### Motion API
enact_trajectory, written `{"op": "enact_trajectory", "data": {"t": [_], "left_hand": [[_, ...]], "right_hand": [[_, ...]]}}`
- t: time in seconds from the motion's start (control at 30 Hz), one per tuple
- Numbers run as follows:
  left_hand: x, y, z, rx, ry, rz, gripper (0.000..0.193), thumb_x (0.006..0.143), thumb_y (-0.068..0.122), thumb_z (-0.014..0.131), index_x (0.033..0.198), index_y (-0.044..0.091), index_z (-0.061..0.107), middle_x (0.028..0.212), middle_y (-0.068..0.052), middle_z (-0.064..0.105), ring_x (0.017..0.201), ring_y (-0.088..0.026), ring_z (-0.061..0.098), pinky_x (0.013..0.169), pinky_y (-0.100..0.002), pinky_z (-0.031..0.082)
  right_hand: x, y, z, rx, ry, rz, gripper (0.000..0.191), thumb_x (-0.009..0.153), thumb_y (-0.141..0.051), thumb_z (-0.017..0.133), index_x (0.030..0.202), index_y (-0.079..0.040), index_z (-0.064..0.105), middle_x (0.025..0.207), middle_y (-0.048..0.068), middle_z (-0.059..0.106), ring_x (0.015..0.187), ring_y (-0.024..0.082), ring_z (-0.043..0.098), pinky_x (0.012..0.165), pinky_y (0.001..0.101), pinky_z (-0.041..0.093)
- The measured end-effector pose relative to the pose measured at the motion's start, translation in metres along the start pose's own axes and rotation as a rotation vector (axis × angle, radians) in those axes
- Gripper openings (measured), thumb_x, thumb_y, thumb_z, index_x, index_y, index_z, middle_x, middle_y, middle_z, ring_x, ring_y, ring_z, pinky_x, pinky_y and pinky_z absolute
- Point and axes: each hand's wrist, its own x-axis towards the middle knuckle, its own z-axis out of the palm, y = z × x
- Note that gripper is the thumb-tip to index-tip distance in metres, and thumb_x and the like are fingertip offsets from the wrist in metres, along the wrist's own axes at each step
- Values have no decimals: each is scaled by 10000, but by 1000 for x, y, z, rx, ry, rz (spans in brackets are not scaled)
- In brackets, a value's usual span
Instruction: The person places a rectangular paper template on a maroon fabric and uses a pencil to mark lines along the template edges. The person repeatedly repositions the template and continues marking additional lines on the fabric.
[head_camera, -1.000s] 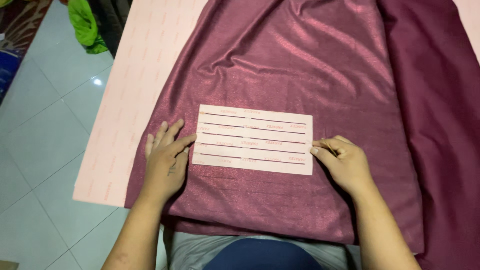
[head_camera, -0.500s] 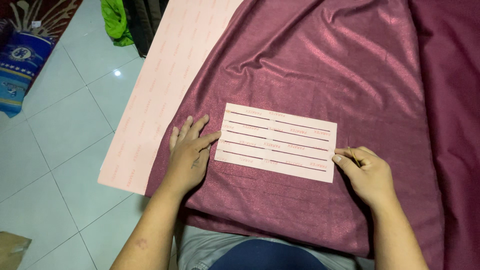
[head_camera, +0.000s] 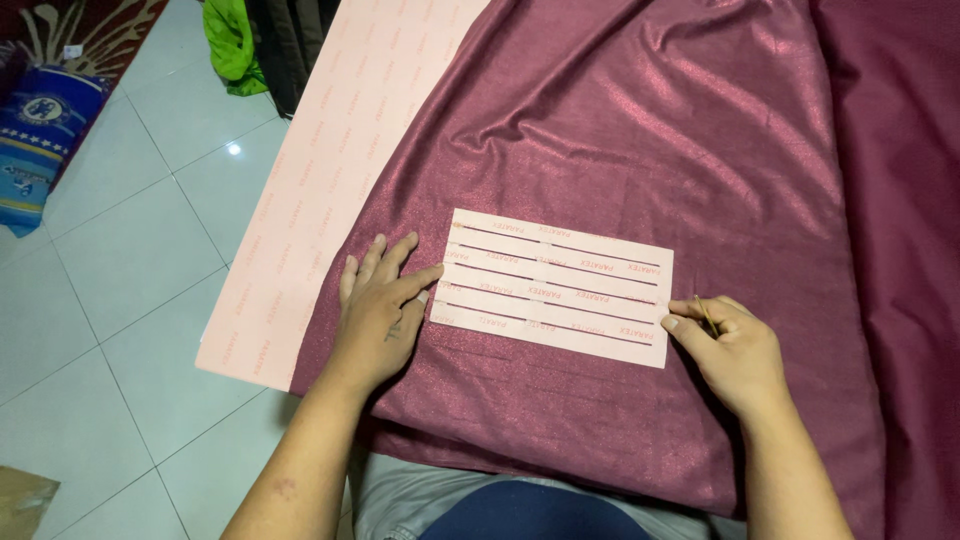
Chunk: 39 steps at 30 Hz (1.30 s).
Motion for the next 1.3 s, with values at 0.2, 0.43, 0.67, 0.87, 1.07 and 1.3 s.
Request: {"op": "enact_trajectory", "data": {"t": [0.2,0.43,0.67,0.87,1.07,1.3], "left_hand": [[1,0,1,19,-8,-16,373,909,83,578,1231,179,740,1548,-127,488,1505,-405,298,1230,-566,90],[0,0,1,14,16,-2,364,920,61,560,1216,168,743,1540,-124,506,1507,-404,318,1242,-563,104],[-1,0,1,8,26,-4,368,924,68,551,1221,173,741,1535,-116,512,1501,-401,329,1237,-566,110],[-3,0,2,3,36,3,319,952,186,593,1241,181,728,1544,-116,509,1506,-400,332,1238,-573,106],[-2,0,4,40,26,0,325,964,254,603,1258,191,724,1553,-120,501,1506,-408,323,1230,-585,102],[-1,-1,4,66,9,1,327,964,250,594,1258,213,733,1553,-125,502,1507,-410,326,1231,-594,108]], "right_hand": [[2,1,0,1,-20,2,295,858,-287,784,1052,-67,800,949,54,745,899,182,716,816,309,538],[0,1,0,-17,-1,-37,296,862,-287,780,1071,-78,805,937,49,737,900,179,715,820,304,533],[1,1,-1,17,-12,-22,278,865,-259,780,1070,-75,810,909,62,723,874,184,702,807,307,529],[1,4,0,58,1,-128,246,874,-212,765,1053,-46,795,910,62,711,868,179,697,803,298,525],[-2,1,-3,33,-8,-102,240,878,-204,742,1066,-71,805,890,63,712,846,187,698,791,309,529],[-2,-3,-4,37,-1,-122,225,885,-206,734,1056,-77,803,901,57,721,864,182,703,801,305,531]]}}
